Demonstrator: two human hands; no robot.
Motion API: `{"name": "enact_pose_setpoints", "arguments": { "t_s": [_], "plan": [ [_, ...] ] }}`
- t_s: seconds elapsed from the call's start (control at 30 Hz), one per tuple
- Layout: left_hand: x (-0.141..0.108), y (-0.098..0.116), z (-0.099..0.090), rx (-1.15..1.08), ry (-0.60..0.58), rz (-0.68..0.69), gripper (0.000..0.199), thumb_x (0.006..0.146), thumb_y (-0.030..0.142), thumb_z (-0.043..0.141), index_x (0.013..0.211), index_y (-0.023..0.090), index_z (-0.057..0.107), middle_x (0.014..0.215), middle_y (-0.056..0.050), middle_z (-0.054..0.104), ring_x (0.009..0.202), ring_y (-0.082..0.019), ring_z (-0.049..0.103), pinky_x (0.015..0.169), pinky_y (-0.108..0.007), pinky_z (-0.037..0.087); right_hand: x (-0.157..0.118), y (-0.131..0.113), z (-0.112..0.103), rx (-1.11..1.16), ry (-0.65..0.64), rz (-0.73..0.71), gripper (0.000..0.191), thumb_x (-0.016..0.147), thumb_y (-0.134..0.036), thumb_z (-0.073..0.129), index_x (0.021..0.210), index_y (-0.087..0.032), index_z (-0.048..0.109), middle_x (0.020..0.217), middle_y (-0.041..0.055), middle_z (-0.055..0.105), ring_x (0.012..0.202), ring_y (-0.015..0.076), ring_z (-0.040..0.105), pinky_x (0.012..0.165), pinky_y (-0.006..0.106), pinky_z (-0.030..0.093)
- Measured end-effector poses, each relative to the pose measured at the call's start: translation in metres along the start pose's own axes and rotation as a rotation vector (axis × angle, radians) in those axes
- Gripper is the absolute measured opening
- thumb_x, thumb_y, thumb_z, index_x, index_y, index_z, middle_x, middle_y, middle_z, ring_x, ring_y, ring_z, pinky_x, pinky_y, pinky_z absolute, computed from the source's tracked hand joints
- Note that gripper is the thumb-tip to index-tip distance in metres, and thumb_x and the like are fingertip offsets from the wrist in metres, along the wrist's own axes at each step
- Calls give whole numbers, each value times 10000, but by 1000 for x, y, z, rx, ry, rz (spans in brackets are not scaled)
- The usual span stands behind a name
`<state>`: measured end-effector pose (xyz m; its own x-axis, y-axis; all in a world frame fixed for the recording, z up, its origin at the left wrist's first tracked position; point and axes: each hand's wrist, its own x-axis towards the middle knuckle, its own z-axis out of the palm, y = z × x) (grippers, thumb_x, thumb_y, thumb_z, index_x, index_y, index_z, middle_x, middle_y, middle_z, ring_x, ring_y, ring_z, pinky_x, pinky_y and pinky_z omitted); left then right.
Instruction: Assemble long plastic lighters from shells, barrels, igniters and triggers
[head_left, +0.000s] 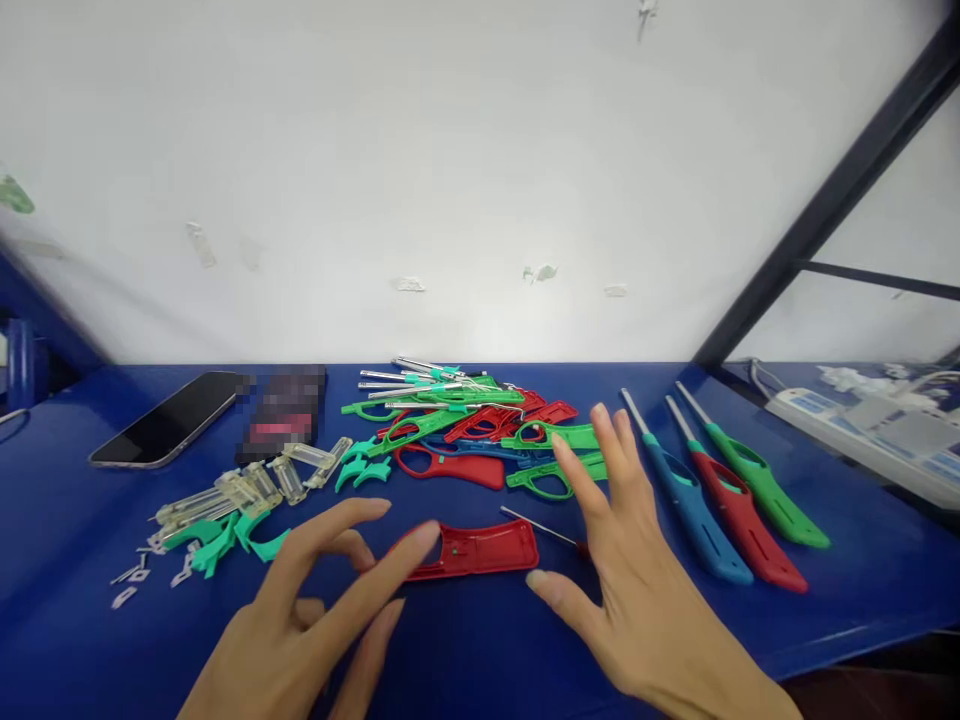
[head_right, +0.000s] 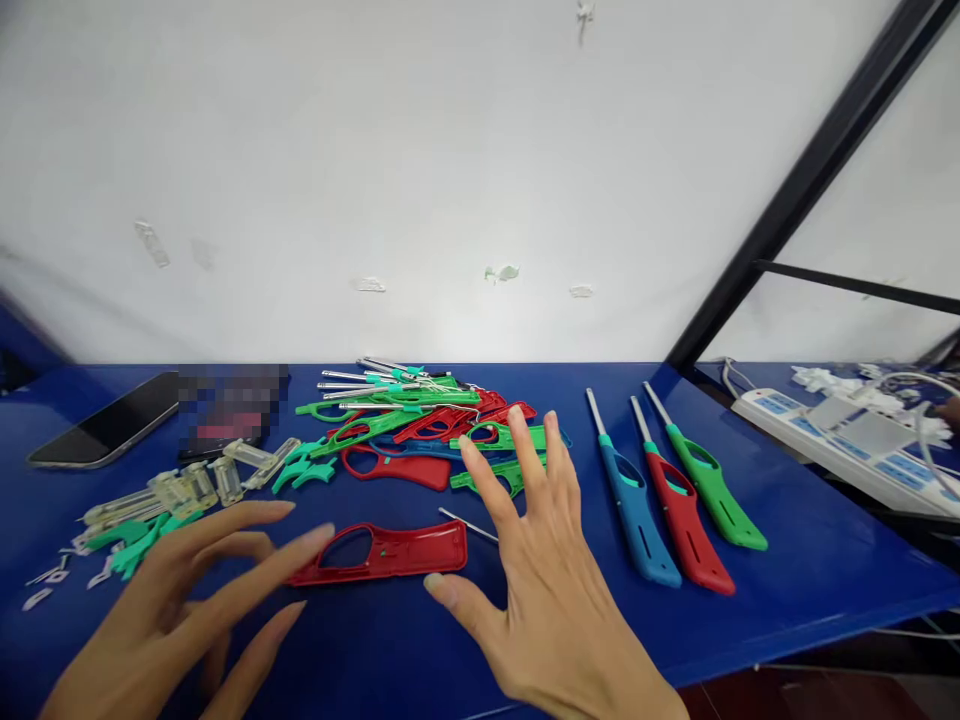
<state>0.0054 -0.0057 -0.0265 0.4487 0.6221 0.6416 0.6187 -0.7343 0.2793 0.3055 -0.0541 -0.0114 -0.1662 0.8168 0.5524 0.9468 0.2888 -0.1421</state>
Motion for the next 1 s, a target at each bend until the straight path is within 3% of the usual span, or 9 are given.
{"name": "enact_pose_setpoints", "arguments": {
  "t_s": [0.1,0.17,0.23,0.37,0.53,0.63,0.77,1.0],
  "plan": [
    [5,4,5,154,-82,-97,550,1114,369,489,1660,368,417,1442,-121,586,793,-163,781,548,-247,665,2,-2,3,7,-14,2,871,1086,-615,508,1783,-315,79,1870,84,-104,1703,506,17,1190,859,384],
    [5,3,8,225,-109,-82,532,1115,398,466,1639,311,441,1400,-138,621,876,-221,809,551,-286,677,3,-3,5,7,-25,20,812,1109,-561,481,1781,-322,94,1874,85,-64,1709,484,42,1206,845,383],
    [2,1,11,256,-135,-43,464,1111,398,474,1558,288,527,1351,-128,658,938,-253,812,584,-320,693,2,-2,9,-14,-49,25,717,1128,-504,460,1768,-350,175,1873,83,55,1712,456,94,1214,829,394],
    [-6,-4,11,248,-160,-30,352,1122,411,469,1393,279,652,1246,-93,719,973,-281,801,661,-399,719,-2,2,18,-52,-69,-16,484,1115,-448,538,1589,-350,513,1779,100,348,1680,415,233,1224,778,424],
    [-7,-7,9,179,-147,-66,370,1155,485,427,1298,321,727,1172,-46,755,989,-254,806,720,-384,723,-7,9,20,-3,22,-37,250,1102,-363,604,1340,-318,668,1431,102,663,1510,351,477,1173,656,504],
    [-7,-7,8,165,-111,-49,371,1162,490,425,1297,333,734,1147,-23,765,969,-224,812,718,-333,711,-7,10,18,-2,48,-39,202,1111,-346,593,1286,-304,685,1322,94,705,1425,328,531,1133,600,523],
    [-11,-7,7,134,-95,-11,339,1169,430,432,1322,314,712,1123,-20,754,935,-188,799,671,-258,676,-7,7,20,-8,18,-57,227,1119,-315,573,1318,-299,681,1340,87,700,1411,318,533,1136,572,515],
    [-16,-9,9,200,-98,89,362,1179,365,403,1368,282,700,1128,-40,768,975,-214,787,745,-299,696,9,-7,22,-22,-32,-124,328,1125,-282,528,1418,-243,669,1351,121,710,1325,326,609,1108,563,542]
  ]
}}
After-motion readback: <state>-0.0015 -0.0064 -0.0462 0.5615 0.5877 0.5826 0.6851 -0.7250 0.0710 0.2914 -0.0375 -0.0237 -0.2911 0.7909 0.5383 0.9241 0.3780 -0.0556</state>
